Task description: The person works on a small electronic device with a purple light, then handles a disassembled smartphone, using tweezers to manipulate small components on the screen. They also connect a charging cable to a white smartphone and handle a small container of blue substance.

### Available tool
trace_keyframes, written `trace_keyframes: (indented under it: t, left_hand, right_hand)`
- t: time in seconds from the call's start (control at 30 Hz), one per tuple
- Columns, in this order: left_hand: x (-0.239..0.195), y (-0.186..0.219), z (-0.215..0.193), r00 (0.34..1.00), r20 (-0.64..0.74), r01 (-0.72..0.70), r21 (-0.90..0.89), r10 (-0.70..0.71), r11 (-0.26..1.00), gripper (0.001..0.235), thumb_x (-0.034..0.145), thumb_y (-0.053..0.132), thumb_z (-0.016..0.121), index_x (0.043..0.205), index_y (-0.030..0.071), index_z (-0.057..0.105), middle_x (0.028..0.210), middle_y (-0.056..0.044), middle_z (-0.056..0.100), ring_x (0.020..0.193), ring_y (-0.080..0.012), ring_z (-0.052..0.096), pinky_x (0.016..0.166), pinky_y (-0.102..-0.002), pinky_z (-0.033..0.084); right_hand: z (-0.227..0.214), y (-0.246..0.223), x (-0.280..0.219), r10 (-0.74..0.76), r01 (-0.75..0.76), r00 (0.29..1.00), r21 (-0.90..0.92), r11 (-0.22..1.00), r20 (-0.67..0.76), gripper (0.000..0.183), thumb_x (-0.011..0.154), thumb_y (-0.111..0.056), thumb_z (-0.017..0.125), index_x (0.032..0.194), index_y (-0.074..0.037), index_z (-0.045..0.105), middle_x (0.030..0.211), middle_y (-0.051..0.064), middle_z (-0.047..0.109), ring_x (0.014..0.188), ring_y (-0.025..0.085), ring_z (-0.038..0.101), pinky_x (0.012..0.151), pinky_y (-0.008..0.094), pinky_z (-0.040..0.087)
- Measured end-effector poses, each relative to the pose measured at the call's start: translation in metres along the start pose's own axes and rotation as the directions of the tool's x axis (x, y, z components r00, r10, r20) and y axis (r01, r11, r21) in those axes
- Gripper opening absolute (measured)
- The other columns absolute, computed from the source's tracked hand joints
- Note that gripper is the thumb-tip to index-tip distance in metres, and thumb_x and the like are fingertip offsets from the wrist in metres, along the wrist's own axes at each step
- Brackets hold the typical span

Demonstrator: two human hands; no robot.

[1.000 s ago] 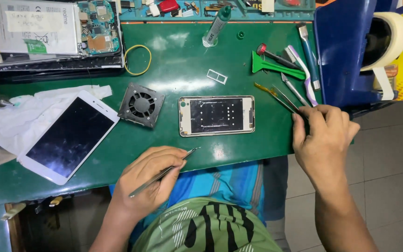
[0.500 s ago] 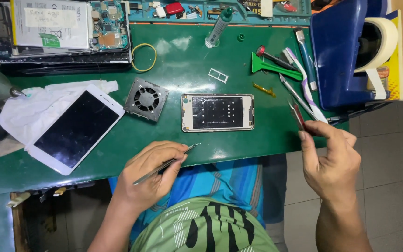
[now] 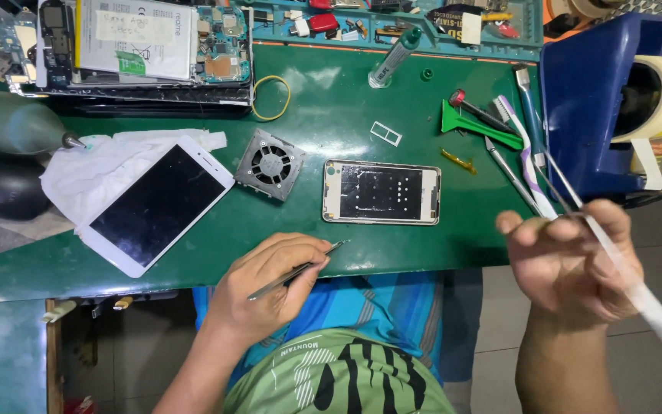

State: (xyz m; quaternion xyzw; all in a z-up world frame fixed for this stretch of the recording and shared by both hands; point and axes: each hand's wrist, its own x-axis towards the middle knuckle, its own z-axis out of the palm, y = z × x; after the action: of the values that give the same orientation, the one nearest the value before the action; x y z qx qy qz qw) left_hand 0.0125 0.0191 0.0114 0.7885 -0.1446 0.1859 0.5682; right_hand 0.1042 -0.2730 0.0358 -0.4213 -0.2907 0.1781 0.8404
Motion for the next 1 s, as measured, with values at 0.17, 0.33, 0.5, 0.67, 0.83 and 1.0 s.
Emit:
trace_keyframes:
  t: [0.17,0.33,0.5,0.67,0.83,1.0]
  left_hand:
    - [-0.001,-0.002,0.001,1.0,0.006,-0.025,0.012,0.025,1.0,0.01,0.075,-0.007,0.058,0.083,-0.002,0.054,0.082,-0.011,0.06,0.078,-0.0238,0.063,0.07,-0.027,0.053]
    - [0.002,-0.001,0.0,0.999,-0.016,-0.045,0.018,0.045,0.999,0.008,0.075,-0.006,0.058,0.081,-0.003,0.054,0.08,-0.012,0.061,0.077,-0.0246,0.063,0.07,-0.028,0.054]
    - [0.005,-0.003,-0.001,0.997,-0.021,-0.069,0.014,0.069,0.998,0.007,0.076,-0.007,0.056,0.082,-0.004,0.054,0.08,-0.013,0.06,0.076,-0.0248,0.063,0.069,-0.031,0.054]
    - [0.007,-0.003,-0.001,1.0,0.028,-0.006,0.013,0.005,1.0,0.006,0.077,-0.004,0.056,0.082,-0.002,0.054,0.082,-0.013,0.061,0.077,-0.026,0.063,0.069,-0.032,0.054]
    - [0.008,-0.002,-0.002,0.998,0.054,0.023,0.038,-0.025,0.999,0.006,0.078,-0.003,0.056,0.083,0.0,0.054,0.084,-0.012,0.062,0.078,-0.0248,0.063,0.069,-0.03,0.053]
    - [0.006,-0.003,-0.003,0.998,0.066,0.015,0.003,-0.015,1.0,0.007,0.079,-0.001,0.054,0.086,-0.001,0.053,0.087,-0.013,0.061,0.081,-0.0259,0.063,0.071,-0.033,0.053]
  right_hand:
    - [-0.01,0.018,0.063,-0.366,0.271,0.919,-0.438,0.857,-0.148,0.023,0.089,-0.014,0.056,0.111,-0.01,0.051,0.086,0.007,0.058,0.084,0.02,0.06,0.087,0.035,0.05]
    - [0.002,0.048,0.117,-0.6,0.409,0.795,-0.649,0.642,-0.092,0.019,0.088,-0.007,0.056,0.104,-0.001,0.047,0.087,0.019,0.05,0.072,0.033,0.054,0.071,0.042,0.051]
    - [0.016,0.06,0.123,-0.639,0.32,0.769,-0.855,0.409,-0.017,0.016,0.088,-0.006,0.056,0.096,0.004,0.045,0.091,0.015,0.045,0.072,0.032,0.057,0.07,0.04,0.055]
    - [0.015,0.06,0.123,-0.591,0.281,0.807,-0.89,0.359,0.016,0.015,0.092,-0.002,0.054,0.1,0.006,0.044,0.095,0.017,0.046,0.078,0.035,0.059,0.076,0.041,0.055]
    - [0.014,0.06,0.126,-0.571,0.313,0.819,-0.881,0.354,0.062,0.014,0.093,0.0,0.051,0.102,0.006,0.042,0.097,0.018,0.044,0.082,0.036,0.058,0.079,0.043,0.054]
    - [0.014,0.059,0.127,-0.561,0.295,0.826,-0.896,0.333,0.064,0.015,0.095,-0.002,0.051,0.103,0.007,0.043,0.099,0.017,0.044,0.081,0.036,0.058,0.078,0.043,0.054]
